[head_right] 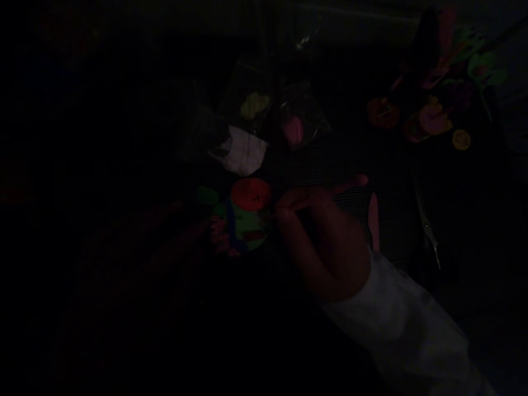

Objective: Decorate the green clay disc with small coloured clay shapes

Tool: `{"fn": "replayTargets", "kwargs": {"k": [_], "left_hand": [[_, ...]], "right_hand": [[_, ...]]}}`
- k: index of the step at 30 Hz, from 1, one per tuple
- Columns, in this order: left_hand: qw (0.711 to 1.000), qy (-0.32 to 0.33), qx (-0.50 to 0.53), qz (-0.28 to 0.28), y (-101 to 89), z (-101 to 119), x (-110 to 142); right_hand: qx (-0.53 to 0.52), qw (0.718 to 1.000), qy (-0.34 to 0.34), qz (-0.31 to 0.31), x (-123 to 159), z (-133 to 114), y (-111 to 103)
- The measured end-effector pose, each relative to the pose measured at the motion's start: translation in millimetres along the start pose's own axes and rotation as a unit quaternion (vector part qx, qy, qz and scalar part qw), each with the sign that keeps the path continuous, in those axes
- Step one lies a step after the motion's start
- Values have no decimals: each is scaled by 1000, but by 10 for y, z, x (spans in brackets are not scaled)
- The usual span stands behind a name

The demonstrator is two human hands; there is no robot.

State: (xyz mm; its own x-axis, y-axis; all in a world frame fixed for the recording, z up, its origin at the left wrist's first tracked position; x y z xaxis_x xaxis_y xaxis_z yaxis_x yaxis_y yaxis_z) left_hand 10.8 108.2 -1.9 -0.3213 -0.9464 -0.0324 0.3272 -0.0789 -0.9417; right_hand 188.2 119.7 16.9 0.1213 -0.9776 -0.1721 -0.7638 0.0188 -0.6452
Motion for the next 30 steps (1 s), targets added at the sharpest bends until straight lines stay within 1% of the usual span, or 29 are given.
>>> {"fn": "replayTargets", "kwargs": {"k": [3, 6, 10, 14, 17, 21, 26, 29, 30], "left_hand": [[1000, 16, -24, -2, 4, 21, -4], [999, 24, -38, -9, 17, 31, -4], [999, 22, -37, -14, 18, 30, 1], [999, 19, -31, 2, -5, 29, 6], [1000, 9, -27, -7, 16, 16, 7], [999, 19, -37, 3, 3, 25, 4], [999, 34, -38, 10, -8, 44, -7], [999, 24, -35, 9, -16, 32, -6], [999, 17, -34, -5, 2, 19, -4]], "right_hand": [[-2, 1000, -10, -1, 6, -19, 2], [-7, 1000, -2, 8, 10, -10, -14], [-9, 1000, -9, 1, 6, -24, -14], [-12, 1000, -26, -11, -2, -55, 6], [-20, 999, -25, -15, -5, -53, 21], [-2, 999, -39, -16, -2, -73, 30], [2, 999, -34, -18, -3, -69, 38], [-6, 999, -33, -11, -1, -70, 26], [-12, 999, -30, -10, -1, -65, 22]]}}
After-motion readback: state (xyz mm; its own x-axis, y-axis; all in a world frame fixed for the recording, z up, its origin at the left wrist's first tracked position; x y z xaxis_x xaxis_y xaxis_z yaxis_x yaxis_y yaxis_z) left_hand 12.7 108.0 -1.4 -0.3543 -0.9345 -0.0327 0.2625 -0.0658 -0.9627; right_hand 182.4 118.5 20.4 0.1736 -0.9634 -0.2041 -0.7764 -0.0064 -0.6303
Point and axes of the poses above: each hand's wrist, its own x-axis away from the middle knuckle, its own y-axis out of the palm, z = x × y, the point moved 8 cm from there along -x, towards the middle knuckle, and after that the axes turned 1 degree about -x, right-handed, at the moved point
